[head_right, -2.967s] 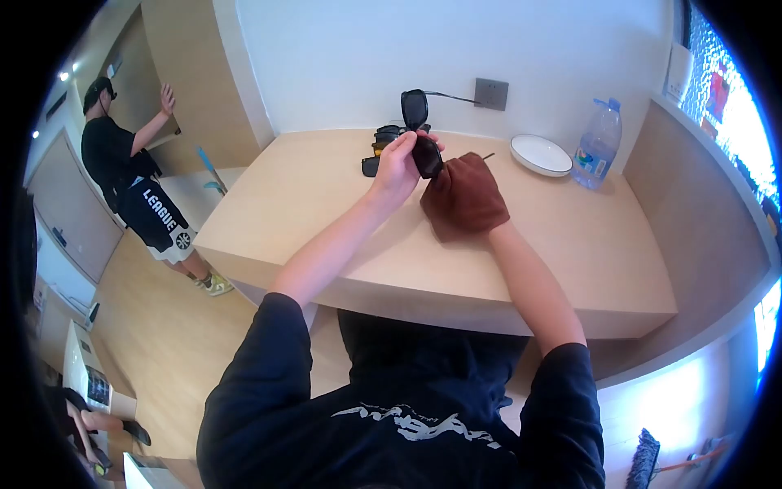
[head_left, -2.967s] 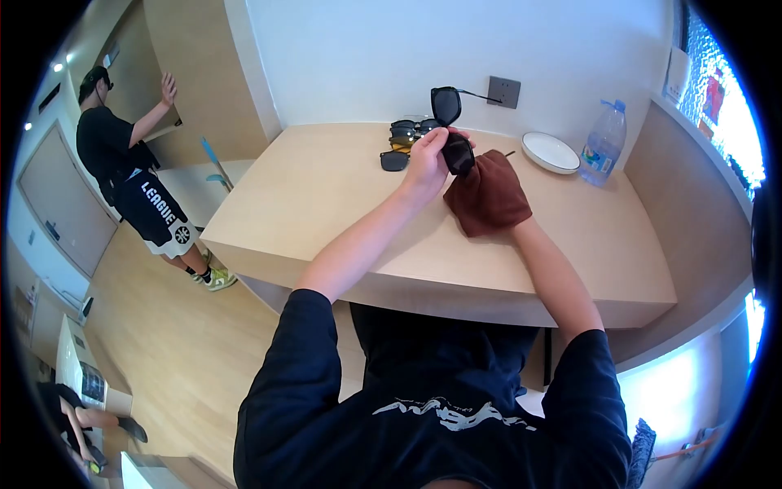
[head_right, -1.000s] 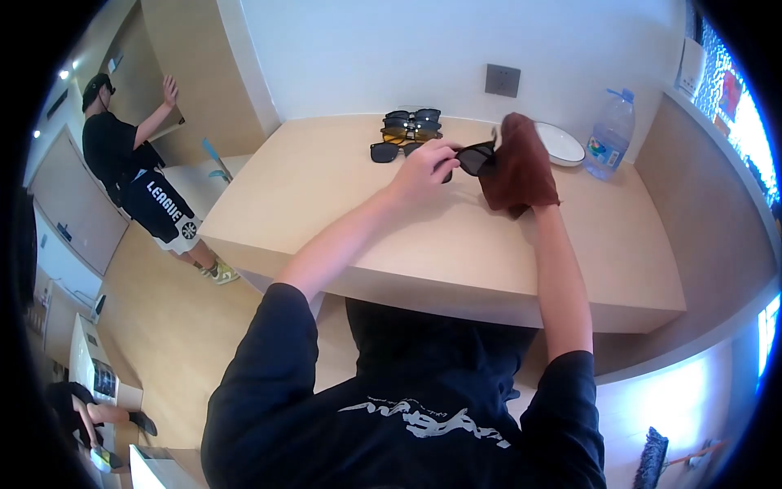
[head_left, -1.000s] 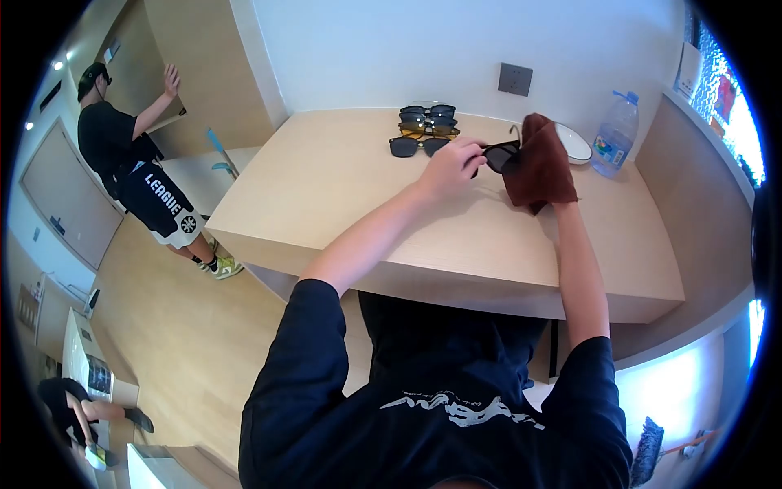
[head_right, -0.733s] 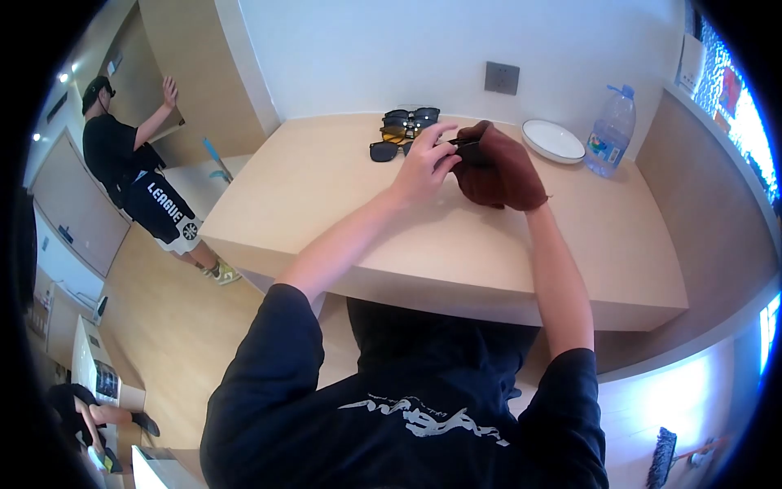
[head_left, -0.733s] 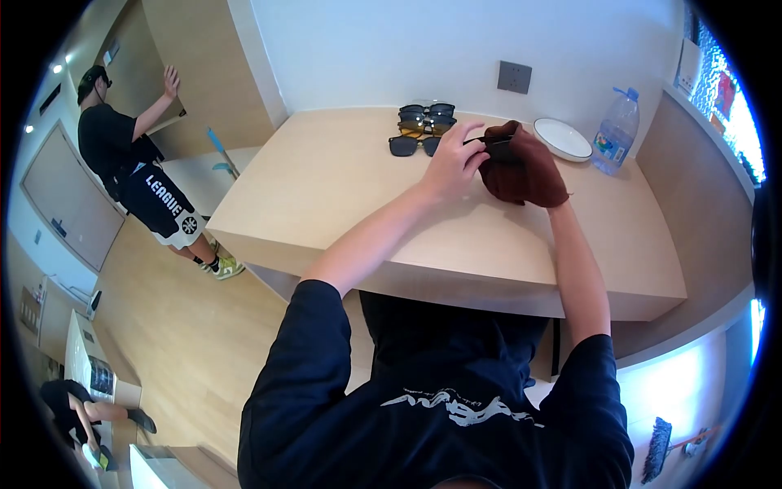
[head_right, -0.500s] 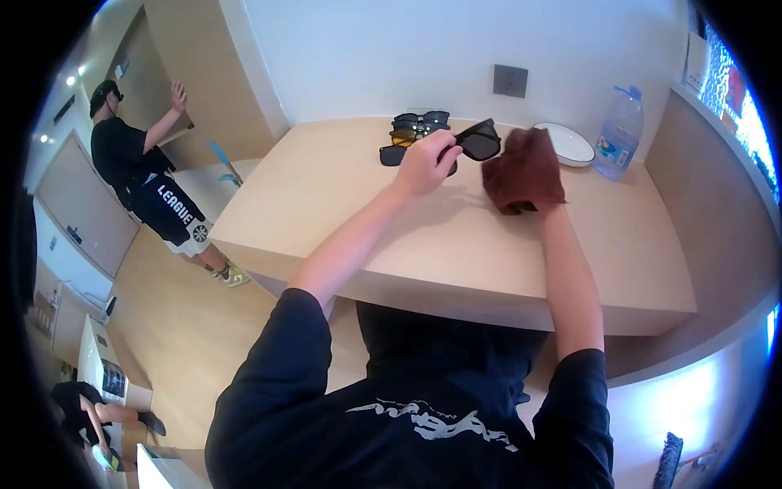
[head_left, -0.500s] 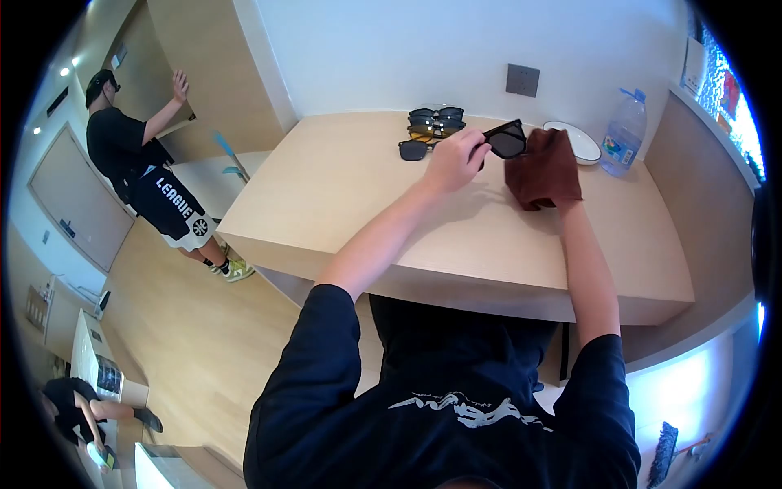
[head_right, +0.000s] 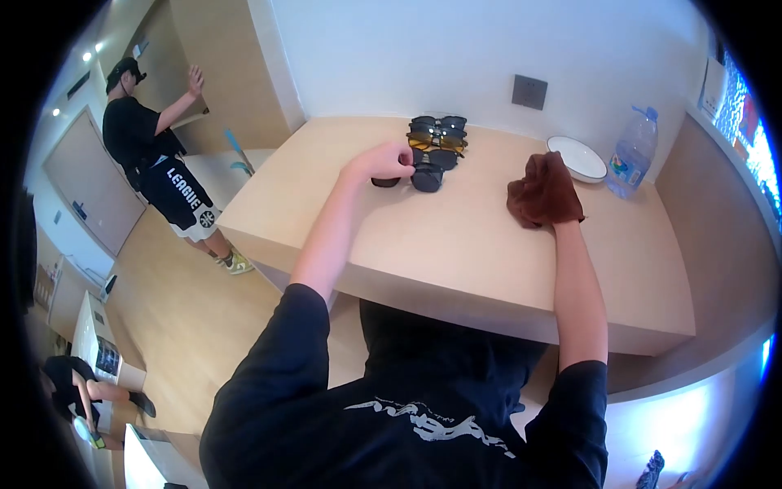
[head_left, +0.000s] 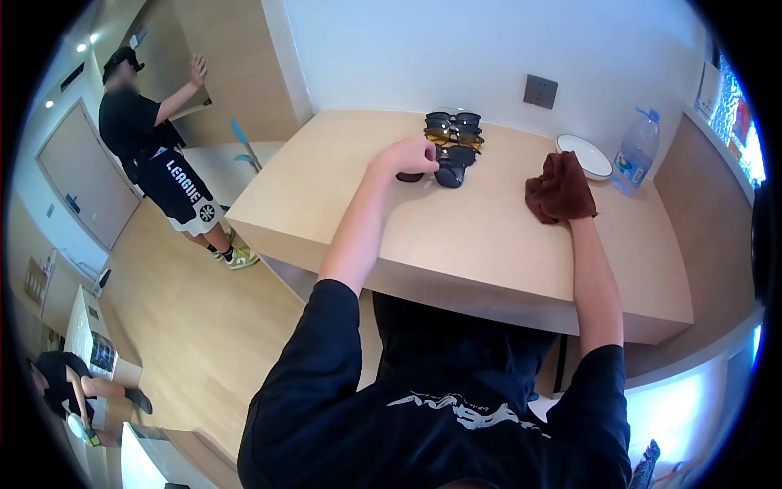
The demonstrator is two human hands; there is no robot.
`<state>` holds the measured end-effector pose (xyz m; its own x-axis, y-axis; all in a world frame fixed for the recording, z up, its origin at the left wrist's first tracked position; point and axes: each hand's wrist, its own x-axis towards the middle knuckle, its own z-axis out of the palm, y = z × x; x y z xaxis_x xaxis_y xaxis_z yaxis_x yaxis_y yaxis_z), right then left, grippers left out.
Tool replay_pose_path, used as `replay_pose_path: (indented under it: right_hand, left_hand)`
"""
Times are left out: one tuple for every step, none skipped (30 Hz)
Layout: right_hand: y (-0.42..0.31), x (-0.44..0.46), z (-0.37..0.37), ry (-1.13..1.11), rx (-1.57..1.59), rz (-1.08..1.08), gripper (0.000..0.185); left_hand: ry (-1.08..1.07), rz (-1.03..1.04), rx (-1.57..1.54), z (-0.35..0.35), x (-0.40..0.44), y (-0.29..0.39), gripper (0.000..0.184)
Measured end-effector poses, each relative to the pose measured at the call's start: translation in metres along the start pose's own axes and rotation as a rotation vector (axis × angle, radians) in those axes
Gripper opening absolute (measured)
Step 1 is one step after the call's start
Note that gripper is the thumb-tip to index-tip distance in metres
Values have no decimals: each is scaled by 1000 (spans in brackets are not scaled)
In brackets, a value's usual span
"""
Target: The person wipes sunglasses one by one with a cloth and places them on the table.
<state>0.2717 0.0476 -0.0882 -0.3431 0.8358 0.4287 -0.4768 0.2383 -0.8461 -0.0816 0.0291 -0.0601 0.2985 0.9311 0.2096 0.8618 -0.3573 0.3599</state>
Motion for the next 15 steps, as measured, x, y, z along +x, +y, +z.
replay_pose_path:
  right_hand:
    - [9, 7, -12, 0, -22, -30, 25]
    - [8, 7, -7, 3, -42, -60, 25]
    - [7, 3, -3, 9, -124, -138, 27]
    - [4, 1, 0, 7, -124, -150, 27]
    - [-3, -6, 10, 44, 15, -49, 28]
    - [-8, -9, 14, 81, 151, 49, 29]
    - [-10, -11, 13, 88, 148, 52, 29]
    - [-11, -12, 12, 50, 134, 103, 30]
    - [-13, -10, 12, 6, 121, 147, 31]
    - [-12, -8, 11, 4, 122, 148, 31]
    - [-10, -6, 10, 25, 135, 113, 32]
    - [-8, -5, 8, 47, 150, 80, 32]
    - [-9, -3, 5, 49, 153, 80, 32]
    - [-10, -3, 4, -27, 213, 146, 32]
    - [-12, -3, 4, -104, 270, 210, 32]
  left_hand:
    - [5, 19, -7, 3, 2, -3, 27]
    - [12, 21, 1, 4, 2, -4, 27]
    - [20, 19, -2, 6, 1, -3, 27]
    - [31, 20, -4, 5, 4, -2, 27]
    - [30, 38, 29, 7, 5, -3, 24]
    - [32, 46, 28, 9, 10, -4, 24]
    - [48, 76, -17, 14, 12, -5, 22]
    - [64, 102, -61, 18, 11, -4, 21]
    - [94, 149, -15, 20, 12, -2, 19]
    - [95, 147, -14, 22, 12, -1, 19]
    - [112, 157, -15, 23, 14, 0, 19]
    - [127, 167, -17, 24, 15, 1, 19]
    - [124, 167, -16, 24, 17, 1, 19]
    - [148, 129, -24, 23, 19, 1, 20]
    - [174, 92, -33, 23, 21, 2, 21]
